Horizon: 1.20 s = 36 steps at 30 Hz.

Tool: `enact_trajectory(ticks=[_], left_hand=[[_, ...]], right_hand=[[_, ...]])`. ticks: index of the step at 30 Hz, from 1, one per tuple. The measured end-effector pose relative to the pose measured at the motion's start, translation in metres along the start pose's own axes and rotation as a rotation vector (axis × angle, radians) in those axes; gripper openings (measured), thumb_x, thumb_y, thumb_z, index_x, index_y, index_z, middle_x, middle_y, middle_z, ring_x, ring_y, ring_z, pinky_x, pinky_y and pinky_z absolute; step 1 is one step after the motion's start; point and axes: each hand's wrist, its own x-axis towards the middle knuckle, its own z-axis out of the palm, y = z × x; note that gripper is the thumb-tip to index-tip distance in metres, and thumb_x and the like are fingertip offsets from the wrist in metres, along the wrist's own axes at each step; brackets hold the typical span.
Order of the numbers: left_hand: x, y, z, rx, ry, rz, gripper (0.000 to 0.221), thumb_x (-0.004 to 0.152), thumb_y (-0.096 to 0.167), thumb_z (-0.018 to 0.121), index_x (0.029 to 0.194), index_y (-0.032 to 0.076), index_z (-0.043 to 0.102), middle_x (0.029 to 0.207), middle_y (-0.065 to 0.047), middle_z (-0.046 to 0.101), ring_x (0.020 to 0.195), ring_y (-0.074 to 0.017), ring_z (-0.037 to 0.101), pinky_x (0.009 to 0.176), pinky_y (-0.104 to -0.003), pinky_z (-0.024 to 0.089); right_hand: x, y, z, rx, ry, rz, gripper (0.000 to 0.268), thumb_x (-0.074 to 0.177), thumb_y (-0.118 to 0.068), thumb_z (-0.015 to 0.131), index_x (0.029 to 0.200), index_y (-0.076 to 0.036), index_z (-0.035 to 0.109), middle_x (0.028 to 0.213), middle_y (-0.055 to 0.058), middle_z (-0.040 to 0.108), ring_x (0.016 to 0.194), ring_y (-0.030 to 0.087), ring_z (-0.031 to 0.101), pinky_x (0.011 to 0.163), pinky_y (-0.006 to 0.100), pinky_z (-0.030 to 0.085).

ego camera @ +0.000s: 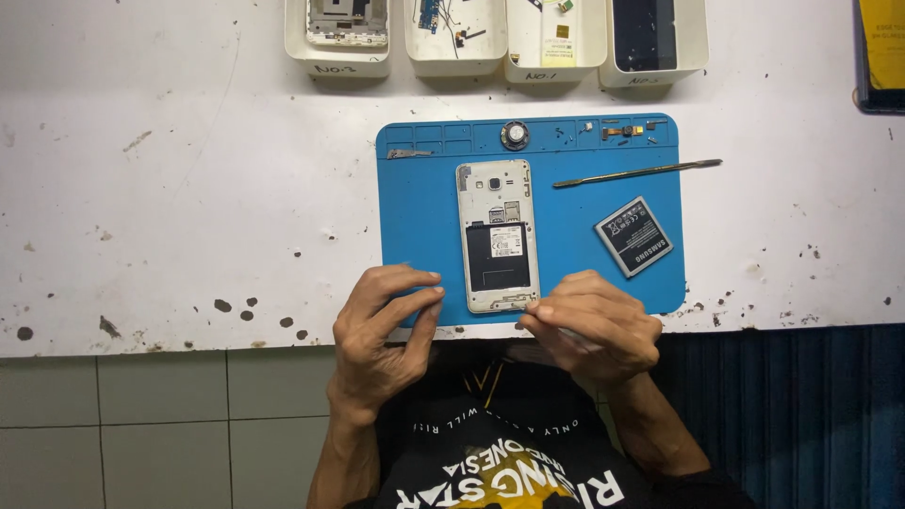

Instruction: Repairing a mobile phone by installing internal components and using a precision tool for adjustments

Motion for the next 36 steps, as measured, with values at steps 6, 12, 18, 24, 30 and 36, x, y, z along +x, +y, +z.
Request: enact_trajectory(ticks=[6, 12, 18, 24, 30, 36], left_hand=[[-0.001, -0.001, 0.001, 0.003, 0.018, 0.009, 0.014, 0.085, -0.004, 0.076, 0.094, 0.006, 0.080, 0.097, -0.010, 0.077, 0.094, -0.0309, 0.075, 0.083, -0.043, 0.063], [0.000, 0.000, -0.001, 0.005, 0.007, -0.009, 0.014, 0.086, -0.005, 0.075, 0.095, 0.005, 0.080, 0.098, -0.010, 0.077, 0.095, -0.0312, 0.075, 0.083, -0.042, 0.063], [-0.001, 0.000, 0.000, 0.014, 0.007, -0.018, 0.013, 0.087, -0.003, 0.075, 0.096, 0.004, 0.080, 0.098, -0.010, 0.077, 0.095, -0.0310, 0.075, 0.083, -0.042, 0.063], [-0.001, 0.001, 0.001, 0.025, 0.000, -0.026, 0.014, 0.086, -0.004, 0.076, 0.096, 0.005, 0.080, 0.098, -0.010, 0.077, 0.095, -0.0307, 0.075, 0.083, -0.042, 0.063], [-0.001, -0.001, 0.000, 0.063, -0.027, -0.011, 0.012, 0.087, -0.002, 0.075, 0.096, 0.006, 0.080, 0.099, -0.009, 0.077, 0.096, -0.0297, 0.074, 0.082, -0.040, 0.062], [0.001, 0.002, 0.001, 0.069, -0.038, -0.022, 0.013, 0.088, -0.002, 0.075, 0.096, 0.007, 0.080, 0.099, -0.009, 0.078, 0.095, -0.0299, 0.074, 0.082, -0.041, 0.062]], right_hand=[[0.006, -0.006, -0.004, -0.017, -0.065, -0.010, 0.012, 0.081, 0.004, 0.082, 0.088, -0.005, 0.078, 0.078, 0.014, 0.078, 0.061, 0.027, 0.071, 0.057, 0.037, 0.061], [0.019, -0.018, -0.001, 0.061, -0.121, 0.056, 0.009, 0.088, 0.003, 0.072, 0.087, -0.003, 0.079, 0.080, 0.014, 0.080, 0.065, 0.031, 0.076, 0.057, 0.041, 0.063], [0.025, -0.017, -0.004, 0.030, -0.116, 0.056, 0.005, 0.083, 0.002, 0.078, 0.085, -0.002, 0.079, 0.075, 0.012, 0.079, 0.059, 0.027, 0.075, 0.055, 0.038, 0.062], [0.017, -0.017, -0.008, -0.004, -0.133, 0.051, 0.010, 0.084, 0.002, 0.079, 0.090, -0.006, 0.077, 0.081, 0.010, 0.080, 0.061, 0.026, 0.071, 0.058, 0.037, 0.062], [0.031, -0.021, -0.005, -0.042, -0.180, -0.010, 0.012, 0.083, 0.001, 0.078, 0.091, -0.007, 0.080, 0.086, 0.012, 0.079, 0.067, 0.029, 0.072, 0.061, 0.041, 0.063], [0.033, -0.026, -0.009, -0.045, -0.174, 0.056, 0.016, 0.090, -0.001, 0.070, 0.094, -0.011, 0.082, 0.088, 0.004, 0.082, 0.062, 0.019, 0.066, 0.055, 0.031, 0.057]])
